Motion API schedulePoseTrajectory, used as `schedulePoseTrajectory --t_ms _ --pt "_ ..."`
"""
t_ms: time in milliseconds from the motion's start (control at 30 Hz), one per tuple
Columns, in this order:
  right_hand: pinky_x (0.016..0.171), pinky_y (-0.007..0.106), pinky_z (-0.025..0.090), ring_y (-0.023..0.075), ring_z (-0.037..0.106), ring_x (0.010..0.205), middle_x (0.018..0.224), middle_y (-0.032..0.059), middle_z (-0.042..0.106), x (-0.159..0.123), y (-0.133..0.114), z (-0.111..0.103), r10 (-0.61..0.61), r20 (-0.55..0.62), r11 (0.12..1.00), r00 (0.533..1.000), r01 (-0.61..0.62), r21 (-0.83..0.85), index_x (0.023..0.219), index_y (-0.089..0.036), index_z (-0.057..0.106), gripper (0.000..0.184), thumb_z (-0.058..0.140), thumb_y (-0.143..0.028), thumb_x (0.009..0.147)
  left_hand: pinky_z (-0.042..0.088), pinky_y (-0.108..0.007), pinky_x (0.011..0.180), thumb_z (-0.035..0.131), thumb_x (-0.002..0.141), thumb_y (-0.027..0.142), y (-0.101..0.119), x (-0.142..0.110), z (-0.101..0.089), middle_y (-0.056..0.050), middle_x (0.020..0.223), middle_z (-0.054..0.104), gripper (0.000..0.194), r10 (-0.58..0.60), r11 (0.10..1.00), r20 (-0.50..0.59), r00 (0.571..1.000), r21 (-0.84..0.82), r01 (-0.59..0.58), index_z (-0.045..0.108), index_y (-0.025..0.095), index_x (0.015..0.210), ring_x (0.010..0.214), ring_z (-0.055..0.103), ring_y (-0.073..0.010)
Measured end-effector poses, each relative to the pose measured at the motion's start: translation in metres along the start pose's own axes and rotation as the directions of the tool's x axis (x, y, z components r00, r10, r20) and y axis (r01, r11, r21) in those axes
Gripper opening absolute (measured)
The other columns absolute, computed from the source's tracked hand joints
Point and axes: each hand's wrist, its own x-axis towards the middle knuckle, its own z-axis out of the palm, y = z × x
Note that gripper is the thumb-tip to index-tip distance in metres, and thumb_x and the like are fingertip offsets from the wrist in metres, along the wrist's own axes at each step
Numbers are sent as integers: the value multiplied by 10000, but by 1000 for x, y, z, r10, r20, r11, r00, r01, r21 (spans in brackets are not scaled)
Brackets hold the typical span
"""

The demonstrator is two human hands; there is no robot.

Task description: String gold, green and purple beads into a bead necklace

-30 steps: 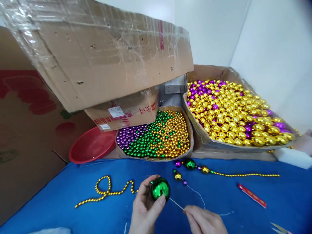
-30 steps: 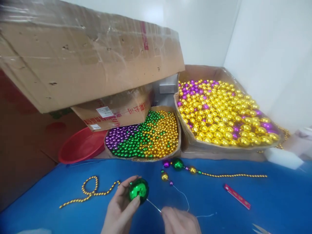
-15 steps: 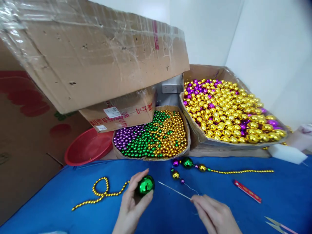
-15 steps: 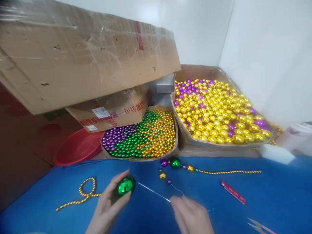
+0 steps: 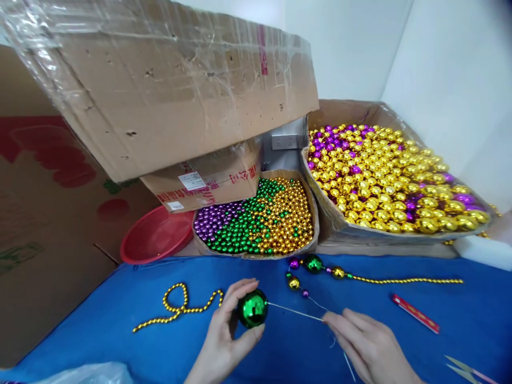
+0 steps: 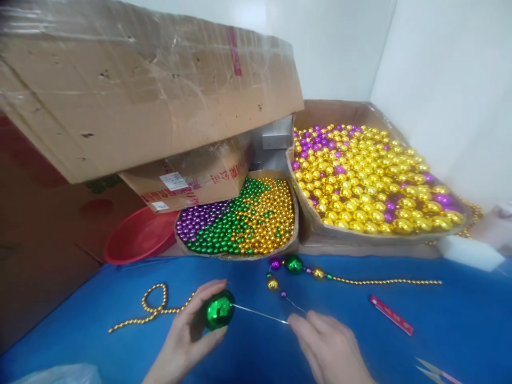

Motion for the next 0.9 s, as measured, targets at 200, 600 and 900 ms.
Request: schedulePoseTrajectory --t_ms 200,600,900 --pt "517 245 473 160 604 542 622 20 585 5 -1 1 -68 41 994 997 71 -80 998 -230 643 315 347 -159 916 444 -363 858 767 620 244 0 1 8 -121 1170 591 613 -60 977 68 996 -199 72 544 239 1191 1034 556 -293" --pt "595 195 541 148 670 611 744 36 682 -1 -21 24 89 75 935 993 -109 337 999 -226 600 228 382 -261 941 446 -265 667 796 545 269 1 -7 48 -70 1004 631 563 -170 891 -47 984 -434 134 592 205 1066 855 575 -224" --pt "708 175 541 145 686 746 834 36 680 -4 -24 28 136 150 827 979 -196 527 985 -229 578 167 424 -268 933 443 -253 688 812 522 238 4 -9 49 -63 1084 591 599 -162 864 -6 987 -484 139 566 228 1068 872 562 -206"
